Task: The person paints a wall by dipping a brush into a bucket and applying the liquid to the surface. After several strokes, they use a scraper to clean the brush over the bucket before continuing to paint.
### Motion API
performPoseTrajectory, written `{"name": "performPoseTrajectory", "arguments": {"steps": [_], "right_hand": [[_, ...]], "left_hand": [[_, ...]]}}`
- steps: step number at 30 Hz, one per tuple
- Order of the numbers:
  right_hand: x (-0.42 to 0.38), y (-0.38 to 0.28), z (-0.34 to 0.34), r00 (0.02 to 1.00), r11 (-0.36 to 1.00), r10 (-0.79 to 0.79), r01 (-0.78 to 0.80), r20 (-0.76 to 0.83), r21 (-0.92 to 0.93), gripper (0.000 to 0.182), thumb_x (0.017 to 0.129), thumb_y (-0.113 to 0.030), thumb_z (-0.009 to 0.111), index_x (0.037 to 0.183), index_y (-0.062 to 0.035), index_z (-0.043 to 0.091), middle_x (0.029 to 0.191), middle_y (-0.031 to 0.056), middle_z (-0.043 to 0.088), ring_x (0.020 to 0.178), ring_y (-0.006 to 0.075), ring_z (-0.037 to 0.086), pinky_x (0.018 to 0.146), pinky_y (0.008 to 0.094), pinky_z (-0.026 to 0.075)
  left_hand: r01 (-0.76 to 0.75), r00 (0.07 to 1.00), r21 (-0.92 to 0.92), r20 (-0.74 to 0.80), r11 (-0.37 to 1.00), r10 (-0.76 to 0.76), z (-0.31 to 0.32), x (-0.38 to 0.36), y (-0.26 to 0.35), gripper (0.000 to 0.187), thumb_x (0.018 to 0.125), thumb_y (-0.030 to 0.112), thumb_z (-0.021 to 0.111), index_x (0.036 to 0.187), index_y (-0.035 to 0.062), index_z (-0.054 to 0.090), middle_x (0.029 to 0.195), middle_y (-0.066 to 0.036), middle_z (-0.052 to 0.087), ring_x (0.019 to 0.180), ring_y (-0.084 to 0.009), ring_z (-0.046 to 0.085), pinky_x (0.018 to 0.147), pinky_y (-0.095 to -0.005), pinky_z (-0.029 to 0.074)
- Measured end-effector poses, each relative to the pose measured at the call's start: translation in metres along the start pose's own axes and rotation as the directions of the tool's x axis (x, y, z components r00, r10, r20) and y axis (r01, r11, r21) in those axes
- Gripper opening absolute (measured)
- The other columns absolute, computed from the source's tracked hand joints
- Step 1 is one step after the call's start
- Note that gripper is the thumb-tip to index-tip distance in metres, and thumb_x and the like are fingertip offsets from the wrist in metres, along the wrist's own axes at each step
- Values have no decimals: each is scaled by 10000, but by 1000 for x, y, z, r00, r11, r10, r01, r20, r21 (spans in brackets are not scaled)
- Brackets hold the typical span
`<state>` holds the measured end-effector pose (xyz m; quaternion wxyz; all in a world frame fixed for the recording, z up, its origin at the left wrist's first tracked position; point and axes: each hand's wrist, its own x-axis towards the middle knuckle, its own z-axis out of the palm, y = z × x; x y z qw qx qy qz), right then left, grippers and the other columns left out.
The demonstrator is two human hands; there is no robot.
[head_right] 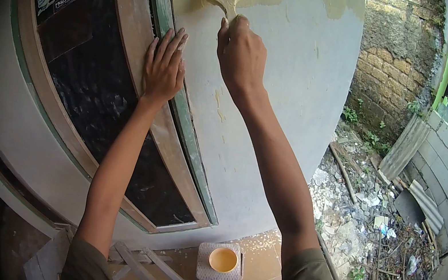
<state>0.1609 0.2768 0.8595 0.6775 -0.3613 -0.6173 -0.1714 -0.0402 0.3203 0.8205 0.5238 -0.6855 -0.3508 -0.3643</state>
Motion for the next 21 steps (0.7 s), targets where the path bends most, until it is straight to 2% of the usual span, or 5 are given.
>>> {"name": "performPoseTrajectory", "arguments": {"steps": [5,8,12,18,21], "right_hand": [[-20,9,1,999,999,-20,22,37,-50,229,948,-181,559,866,27,512,594,201,571,533,392,576,499,466,440],[-48,14,-7,994,998,5,0,106,-56,211,944,-161,558,954,46,519,601,202,572,530,382,582,493,457,442],[-43,5,-16,998,999,19,-20,63,24,218,950,-168,557,967,45,517,599,201,572,528,383,580,492,456,438],[7,-13,-10,1000,1000,-23,23,-11,21,260,956,-191,555,810,16,493,625,218,584,544,404,573,507,465,440],[3,-9,-3,999,1000,-26,26,35,-10,248,952,-184,558,821,18,498,628,218,586,543,401,576,506,468,440]], "left_hand": [[1,1000,1,2,1000,-1,0,-1,0,485,934,206,354,1371,38,483,1493,-59,412,1407,-248,330,1155,-468,213],[3,1000,-18,-7,1000,-3,1,-1,0,488,931,201,358,1375,39,481,1493,-58,412,1409,-245,328,1156,-464,213],[7,1000,-4,0,1000,-7,-1,-1,1,486,926,196,365,1371,39,485,1491,-57,416,1406,-244,333,1155,-461,216],[0,1000,-7,-1,1000,0,-1,0,-1,477,930,200,366,1362,42,490,1488,-51,420,1399,-246,345,1151,-465,224],[4,1000,-15,-3,1000,-4,-1,-1,0,477,931,203,367,1364,44,488,1487,-52,422,1397,-246,348,1151,-465,223]]}}
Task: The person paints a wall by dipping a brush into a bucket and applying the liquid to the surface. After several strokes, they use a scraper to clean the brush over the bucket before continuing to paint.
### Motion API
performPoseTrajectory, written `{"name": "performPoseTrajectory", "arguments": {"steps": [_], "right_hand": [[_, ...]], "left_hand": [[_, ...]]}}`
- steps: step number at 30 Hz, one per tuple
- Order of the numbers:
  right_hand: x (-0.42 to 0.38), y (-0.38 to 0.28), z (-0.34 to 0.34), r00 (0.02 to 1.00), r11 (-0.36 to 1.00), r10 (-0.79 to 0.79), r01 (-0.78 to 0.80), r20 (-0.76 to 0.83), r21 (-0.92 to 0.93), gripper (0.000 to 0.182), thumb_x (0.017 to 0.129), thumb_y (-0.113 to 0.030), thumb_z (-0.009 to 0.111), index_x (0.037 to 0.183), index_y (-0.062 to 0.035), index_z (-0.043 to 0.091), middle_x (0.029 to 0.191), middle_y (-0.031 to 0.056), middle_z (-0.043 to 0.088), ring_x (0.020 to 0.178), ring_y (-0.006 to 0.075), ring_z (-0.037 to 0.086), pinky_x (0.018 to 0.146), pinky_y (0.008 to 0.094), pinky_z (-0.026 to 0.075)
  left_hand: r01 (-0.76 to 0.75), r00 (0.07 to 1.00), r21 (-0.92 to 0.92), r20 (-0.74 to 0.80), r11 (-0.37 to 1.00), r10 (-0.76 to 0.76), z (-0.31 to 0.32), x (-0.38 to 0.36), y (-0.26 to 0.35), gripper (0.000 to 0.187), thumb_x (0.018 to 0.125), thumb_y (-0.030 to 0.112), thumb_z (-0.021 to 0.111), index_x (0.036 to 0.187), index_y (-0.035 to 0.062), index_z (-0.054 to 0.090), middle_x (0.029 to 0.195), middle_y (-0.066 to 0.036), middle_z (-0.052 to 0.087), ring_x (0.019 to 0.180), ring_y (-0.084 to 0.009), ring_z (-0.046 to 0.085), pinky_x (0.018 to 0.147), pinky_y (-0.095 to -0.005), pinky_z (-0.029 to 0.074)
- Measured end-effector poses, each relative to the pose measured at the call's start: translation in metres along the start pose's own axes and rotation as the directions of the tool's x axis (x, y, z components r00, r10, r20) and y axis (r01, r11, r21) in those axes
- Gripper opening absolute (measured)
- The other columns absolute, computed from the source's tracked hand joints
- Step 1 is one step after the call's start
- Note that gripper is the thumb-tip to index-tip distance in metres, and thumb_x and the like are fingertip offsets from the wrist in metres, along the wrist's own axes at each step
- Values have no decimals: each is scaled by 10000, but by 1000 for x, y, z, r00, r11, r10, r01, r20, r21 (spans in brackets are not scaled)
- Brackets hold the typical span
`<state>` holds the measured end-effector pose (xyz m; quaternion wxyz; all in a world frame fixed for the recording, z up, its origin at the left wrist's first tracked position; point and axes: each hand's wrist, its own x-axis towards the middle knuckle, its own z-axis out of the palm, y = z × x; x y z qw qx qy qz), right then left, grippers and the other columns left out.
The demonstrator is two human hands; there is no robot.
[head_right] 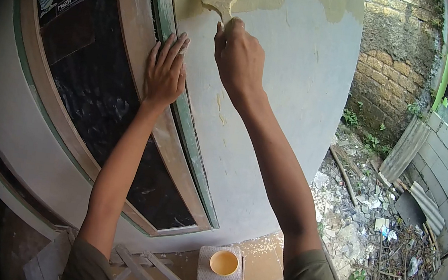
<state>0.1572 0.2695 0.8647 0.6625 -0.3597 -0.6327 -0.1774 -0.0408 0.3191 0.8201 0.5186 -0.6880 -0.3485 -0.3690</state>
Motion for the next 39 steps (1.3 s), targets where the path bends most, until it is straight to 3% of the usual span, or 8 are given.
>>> {"name": "performPoseTrajectory", "arguments": {"steps": [7,15,25,39], "right_hand": [[-52,8,-8,998,1000,15,-16,64,19,190,945,-153,568,913,20,497,603,192,577,528,388,572,489,464,434],[16,21,-19,999,999,18,-19,-36,-42,286,962,-214,556,796,14,507,603,216,572,540,410,569,518,471,440],[-41,42,-34,996,997,71,-69,55,-36,219,954,-167,560,879,34,519,595,212,569,526,398,565,499,459,425],[52,10,0,998,998,-56,55,-40,-42,314,955,-242,546,776,14,517,604,232,587,558,425,584,534,493,459]], "left_hand": [[13,1000,7,-12,1000,-13,-1,0,1,483,912,176,400,1373,68,494,1486,-35,425,1395,-214,354,1157,-439,227],[6,1000,-16,19,1000,-5,0,0,0,483,929,182,373,1381,50,480,1495,-48,413,1410,-241,330,1158,-461,213],[31,999,-14,-13,999,-31,0,-1,1,515,889,162,415,1392,70,482,1496,-30,410,1402,-216,342,1162,-439,221],[16,1000,3,17,1000,-16,-3,0,1,485,927,184,381,1386,59,475,1493,-43,417,1406,-234,337,1151,-455,230]]}}
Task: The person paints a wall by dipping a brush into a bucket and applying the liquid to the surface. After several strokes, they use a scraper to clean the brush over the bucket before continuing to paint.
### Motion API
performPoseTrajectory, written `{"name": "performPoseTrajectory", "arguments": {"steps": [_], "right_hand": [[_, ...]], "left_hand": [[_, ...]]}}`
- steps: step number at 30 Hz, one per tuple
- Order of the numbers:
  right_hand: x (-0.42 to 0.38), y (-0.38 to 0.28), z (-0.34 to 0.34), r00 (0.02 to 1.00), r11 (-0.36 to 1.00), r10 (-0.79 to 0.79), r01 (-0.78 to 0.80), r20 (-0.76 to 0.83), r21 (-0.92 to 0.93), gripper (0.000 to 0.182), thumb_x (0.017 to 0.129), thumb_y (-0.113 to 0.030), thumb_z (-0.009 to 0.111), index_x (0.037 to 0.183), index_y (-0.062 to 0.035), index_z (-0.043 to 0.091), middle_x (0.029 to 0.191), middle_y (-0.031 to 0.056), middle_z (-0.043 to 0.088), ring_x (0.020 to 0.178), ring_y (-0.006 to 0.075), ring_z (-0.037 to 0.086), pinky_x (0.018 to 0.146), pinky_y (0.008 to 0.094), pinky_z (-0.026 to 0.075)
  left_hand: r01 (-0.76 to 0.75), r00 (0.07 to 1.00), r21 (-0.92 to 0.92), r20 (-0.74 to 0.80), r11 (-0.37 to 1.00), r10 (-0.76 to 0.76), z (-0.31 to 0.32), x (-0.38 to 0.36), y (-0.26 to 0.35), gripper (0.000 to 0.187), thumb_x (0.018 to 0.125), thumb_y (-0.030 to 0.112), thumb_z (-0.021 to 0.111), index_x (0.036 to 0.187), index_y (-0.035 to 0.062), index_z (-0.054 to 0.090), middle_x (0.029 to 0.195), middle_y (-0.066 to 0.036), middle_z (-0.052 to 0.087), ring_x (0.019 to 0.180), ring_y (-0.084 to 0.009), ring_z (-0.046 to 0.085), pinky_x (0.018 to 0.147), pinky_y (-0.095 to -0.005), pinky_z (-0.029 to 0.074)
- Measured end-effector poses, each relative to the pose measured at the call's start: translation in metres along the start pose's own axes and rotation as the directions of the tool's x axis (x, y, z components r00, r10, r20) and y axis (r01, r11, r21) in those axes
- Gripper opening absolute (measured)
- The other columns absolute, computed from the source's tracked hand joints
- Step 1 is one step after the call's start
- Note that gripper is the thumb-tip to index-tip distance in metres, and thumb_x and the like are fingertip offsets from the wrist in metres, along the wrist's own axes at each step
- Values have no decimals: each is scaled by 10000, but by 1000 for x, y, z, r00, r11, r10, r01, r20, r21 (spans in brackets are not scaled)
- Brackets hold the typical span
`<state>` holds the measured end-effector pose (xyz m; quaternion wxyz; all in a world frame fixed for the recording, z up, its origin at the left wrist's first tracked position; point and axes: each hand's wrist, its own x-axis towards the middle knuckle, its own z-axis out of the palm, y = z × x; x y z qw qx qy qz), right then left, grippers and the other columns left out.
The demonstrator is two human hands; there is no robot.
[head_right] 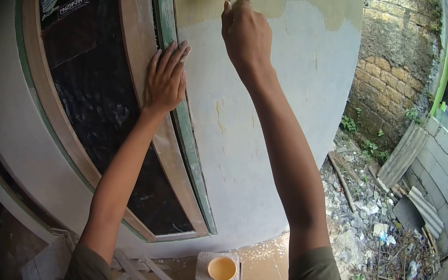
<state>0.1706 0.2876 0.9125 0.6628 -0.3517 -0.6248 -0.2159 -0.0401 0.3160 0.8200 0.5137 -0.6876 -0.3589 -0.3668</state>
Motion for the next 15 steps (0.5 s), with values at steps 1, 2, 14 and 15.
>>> {"name": "performPoseTrajectory", "arguments": {"steps": [1,2,14,15], "right_hand": [[-2,1,2,1000,1000,5,-6,7,5,315,956,-243,543,775,13,519,607,235,589,559,427,586,532,494,460],[-6,3,2,1000,1000,6,-6,8,3,315,956,-243,543,775,13,519,607,235,589,559,427,586,532,494,460],[-70,8,-24,994,995,80,-83,73,46,248,956,-187,562,833,18,495,584,203,569,503,385,563,489,462,433],[-58,5,-21,998,997,53,-55,40,49,257,956,-192,560,822,19,502,584,208,570,510,390,568,494,463,439]], "left_hand": [[0,1000,-1,1,1000,0,0,0,0,485,927,184,381,1386,59,475,1493,-43,417,1406,-234,337,1151,-455,230],[1,1000,11,7,1000,-1,0,-1,-1,499,922,187,400,1405,77,455,1497,-34,409,1404,-220,338,1153,-444,233],[-17,1000,-20,-24,1000,17,5,-1,-2,466,936,202,349,1336,33,519,1478,-58,435,1401,-251,343,1153,-463,222],[-20,1000,-15,-19,1000,20,4,-1,-2,464,934,198,356,1340,39,514,1482,-56,430,1401,-250,343,1153,-462,223]]}}
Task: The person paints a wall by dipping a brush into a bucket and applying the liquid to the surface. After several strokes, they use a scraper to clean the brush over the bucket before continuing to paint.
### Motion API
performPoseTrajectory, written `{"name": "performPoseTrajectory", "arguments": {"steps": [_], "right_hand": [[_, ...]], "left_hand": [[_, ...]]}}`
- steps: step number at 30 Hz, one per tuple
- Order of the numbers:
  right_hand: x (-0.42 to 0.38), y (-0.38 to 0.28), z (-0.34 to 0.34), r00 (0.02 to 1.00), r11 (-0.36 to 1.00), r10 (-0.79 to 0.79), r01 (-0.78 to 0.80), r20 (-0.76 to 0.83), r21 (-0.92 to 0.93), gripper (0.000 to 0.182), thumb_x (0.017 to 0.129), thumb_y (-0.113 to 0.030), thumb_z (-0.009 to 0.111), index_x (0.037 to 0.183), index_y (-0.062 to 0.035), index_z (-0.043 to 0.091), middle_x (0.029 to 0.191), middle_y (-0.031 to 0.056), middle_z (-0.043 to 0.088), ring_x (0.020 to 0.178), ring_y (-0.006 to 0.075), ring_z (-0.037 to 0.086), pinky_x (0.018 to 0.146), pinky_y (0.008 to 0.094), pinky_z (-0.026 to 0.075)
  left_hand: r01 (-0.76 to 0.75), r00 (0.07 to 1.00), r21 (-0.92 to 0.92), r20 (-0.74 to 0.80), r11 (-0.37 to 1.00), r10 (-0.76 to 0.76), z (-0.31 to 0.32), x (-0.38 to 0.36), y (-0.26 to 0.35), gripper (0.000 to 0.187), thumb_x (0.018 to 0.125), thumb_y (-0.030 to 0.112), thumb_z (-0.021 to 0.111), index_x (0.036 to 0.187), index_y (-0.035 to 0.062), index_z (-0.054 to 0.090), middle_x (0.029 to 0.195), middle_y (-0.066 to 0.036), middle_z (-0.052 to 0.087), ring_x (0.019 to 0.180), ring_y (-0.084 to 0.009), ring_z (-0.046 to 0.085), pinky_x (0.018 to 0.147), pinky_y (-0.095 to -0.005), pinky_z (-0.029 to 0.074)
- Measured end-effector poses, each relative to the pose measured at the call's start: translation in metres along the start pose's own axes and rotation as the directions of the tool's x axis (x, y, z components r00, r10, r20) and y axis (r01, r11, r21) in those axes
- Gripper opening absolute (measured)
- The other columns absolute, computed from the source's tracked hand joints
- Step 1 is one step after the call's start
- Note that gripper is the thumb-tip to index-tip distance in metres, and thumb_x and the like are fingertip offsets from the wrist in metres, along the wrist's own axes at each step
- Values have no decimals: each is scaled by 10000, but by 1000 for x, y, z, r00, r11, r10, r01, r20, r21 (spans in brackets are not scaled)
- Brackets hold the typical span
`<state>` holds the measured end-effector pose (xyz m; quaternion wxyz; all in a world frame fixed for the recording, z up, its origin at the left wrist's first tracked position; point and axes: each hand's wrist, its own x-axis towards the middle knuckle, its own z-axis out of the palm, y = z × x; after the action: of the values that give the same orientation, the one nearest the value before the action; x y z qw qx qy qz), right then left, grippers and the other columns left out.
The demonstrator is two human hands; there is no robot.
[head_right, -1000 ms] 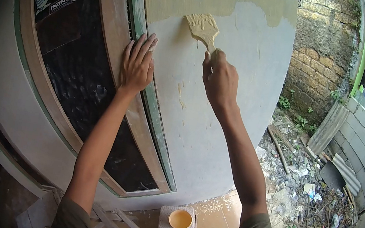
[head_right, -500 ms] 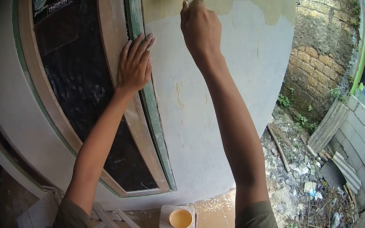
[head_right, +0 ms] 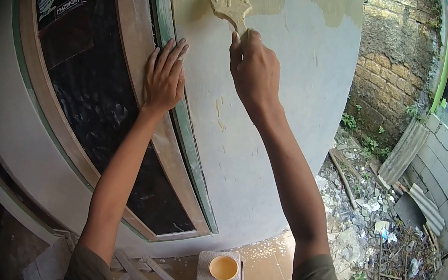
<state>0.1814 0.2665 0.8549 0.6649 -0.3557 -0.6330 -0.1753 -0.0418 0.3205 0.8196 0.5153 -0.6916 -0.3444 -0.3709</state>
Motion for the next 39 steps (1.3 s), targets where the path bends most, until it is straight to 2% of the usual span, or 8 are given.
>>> {"name": "performPoseTrajectory", "arguments": {"steps": [8,14,21,26,32,34,36,39], "right_hand": [[66,-14,26,986,988,-149,146,-76,-47,296,944,-210,556,761,19,515,599,235,585,564,422,596,522,480,468],[21,-5,25,992,991,-122,123,17,-46,278,944,-200,551,782,22,511,596,228,585,552,415,594,514,483,464],[-36,0,4,993,997,-68,72,101,-30,222,950,-184,562,887,17,495,617,196,588,517,384,576,496,454,456],[-1,-8,-3,998,998,-51,50,32,31,225,946,-182,570,875,22,509,625,206,593,527,387,580,505,451,459],[56,-4,3,995,994,-88,86,-40,-68,305,953,-226,559,775,20,535,618,222,597,560,409,589,543,475,471],[58,4,4,999,995,-37,33,-33,-91,316,957,-242,552,772,14,541,620,226,595,567,416,588,550,481,473],[48,14,3,999,994,-32,29,-23,-103,294,956,-233,554,795,12,537,621,223,594,565,414,586,542,483,466],[19,29,0,999,990,-37,40,24,-134,263,957,-223,553,850,14,514,626,210,596,555,404,583,521,479,450]], "left_hand": [[19,999,25,34,1000,-20,-7,0,2,485,923,177,390,1391,65,459,1498,-46,406,1401,-226,343,1154,-451,231],[17,1000,9,20,1000,-17,-5,1,1,479,930,174,377,1386,54,464,1491,-52,415,1397,-235,351,1149,-452,236],[21,999,-18,-45,1000,-21,4,-1,-1,464,933,168,363,1346,1,493,1456,-103,455,1372,-251,388,1143,-450,242],[22,1000,8,-17,1000,-21,-1,-1,1,471,932,165,371,1366,12,474,1468,-92,440,1378,-241,377,1142,-439,246],[24,1000,18,-8,1000,-24,-3,0,2,486,933,164,375,1392,20,446,1479,-83,426,1382,-236,370,1143,-434,248],[25,1000,20,-14,999,-25,-2,-1,0,488,932,165,377,1394,21,443,1477,-83,428,1380,-239,372,1143,-434,248],[28,1000,45,-13,999,-27,-2,-1,0,449,949,179,385,1358,28,493,1481,-56,424,1390,-209,356,1152,-419,249],[32,999,22,-26,999,-31,-1,0,1,447,942,172,390,1348,21,504,1472,-60,436,1387,-215,362,1151,-420,251]]}}
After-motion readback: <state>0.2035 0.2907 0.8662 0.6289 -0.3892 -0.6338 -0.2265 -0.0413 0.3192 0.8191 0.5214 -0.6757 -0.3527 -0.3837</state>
